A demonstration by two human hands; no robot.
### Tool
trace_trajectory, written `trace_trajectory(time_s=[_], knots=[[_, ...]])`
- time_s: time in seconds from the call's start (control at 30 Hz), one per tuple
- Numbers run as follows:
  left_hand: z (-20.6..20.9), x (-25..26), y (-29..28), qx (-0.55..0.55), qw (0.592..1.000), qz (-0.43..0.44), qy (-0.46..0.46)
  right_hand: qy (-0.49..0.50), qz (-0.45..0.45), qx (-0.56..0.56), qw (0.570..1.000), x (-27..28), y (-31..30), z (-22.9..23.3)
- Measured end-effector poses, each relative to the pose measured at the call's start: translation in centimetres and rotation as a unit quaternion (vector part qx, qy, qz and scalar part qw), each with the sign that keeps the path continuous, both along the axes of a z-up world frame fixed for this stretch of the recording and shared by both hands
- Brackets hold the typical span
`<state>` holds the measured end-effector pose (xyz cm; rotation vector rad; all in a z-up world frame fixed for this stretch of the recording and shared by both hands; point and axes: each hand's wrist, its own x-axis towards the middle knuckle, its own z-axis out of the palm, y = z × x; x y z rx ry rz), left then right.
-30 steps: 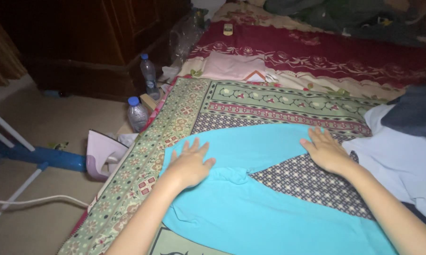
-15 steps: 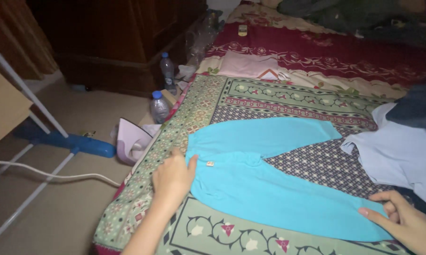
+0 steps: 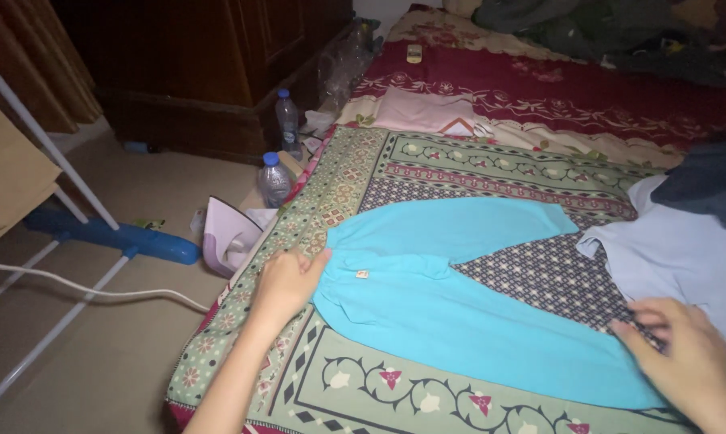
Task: Folding various pieces of laundry including pants and shirts on a bed
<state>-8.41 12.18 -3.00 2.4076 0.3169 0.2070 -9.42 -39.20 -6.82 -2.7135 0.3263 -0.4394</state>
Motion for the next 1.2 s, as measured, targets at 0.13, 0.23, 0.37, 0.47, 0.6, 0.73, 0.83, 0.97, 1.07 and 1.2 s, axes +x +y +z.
trace_trajectory(time_s=[0.13, 0.23, 0.37, 0.47, 0.6, 0.73, 0.83, 0.97, 1.07, 1.2], knots=[[1.1, 3.4, -1.5, 0.002, 0.994, 0.018, 0.107, 0.091, 0.115, 0.03, 0.989, 1.3, 9.6, 3.9], [-0.8, 8.1, -1.1, -0.051, 0.99, 0.0, 0.131, 0.138, 0.167, 0.04, 0.975, 3.8, 13.9, 3.8], [-2.8, 12.9, -1.0, -0.067, 0.994, -0.021, 0.089, 0.142, 0.178, 0.055, 0.972, 8.1, 15.2, 1.5], [-7.5, 17.0, 0.5, -0.046, 0.999, 0.004, -0.001, 0.132, 0.174, 0.083, 0.972, 8.2, 15.9, 1.4], [-4.1, 13.3, 0.8, -0.089, 0.994, 0.031, -0.052, 0.11, 0.161, 0.087, 0.977, 7.9, 16.2, 0.9], [0.1, 9.4, -3.6, 0.094, 0.991, -0.021, -0.092, 0.148, 0.144, 0.127, 0.97, 8.3, 18.0, 1.5], [1.0, 8.1, -7.6, 0.066, 0.965, -0.202, -0.151, 0.157, 0.154, 0.166, 0.961, 8.3, 20.0, 2.4], [3.9, 6.2, -11.7, 0.049, 0.919, -0.377, -0.106, 0.16, 0.136, 0.152, 0.966, 12.0, 17.9, -1.9], [3.0, 7.4, -13.6, 0.162, 0.91, -0.38, -0.043, 0.168, 0.142, 0.126, 0.967, 9.6, 17.4, 0.7], [0.4, 9.3, -15.1, 0.266, 0.875, -0.4, -0.058, 0.183, 0.149, 0.132, 0.963, 6.6, 17.3, 3.9]])
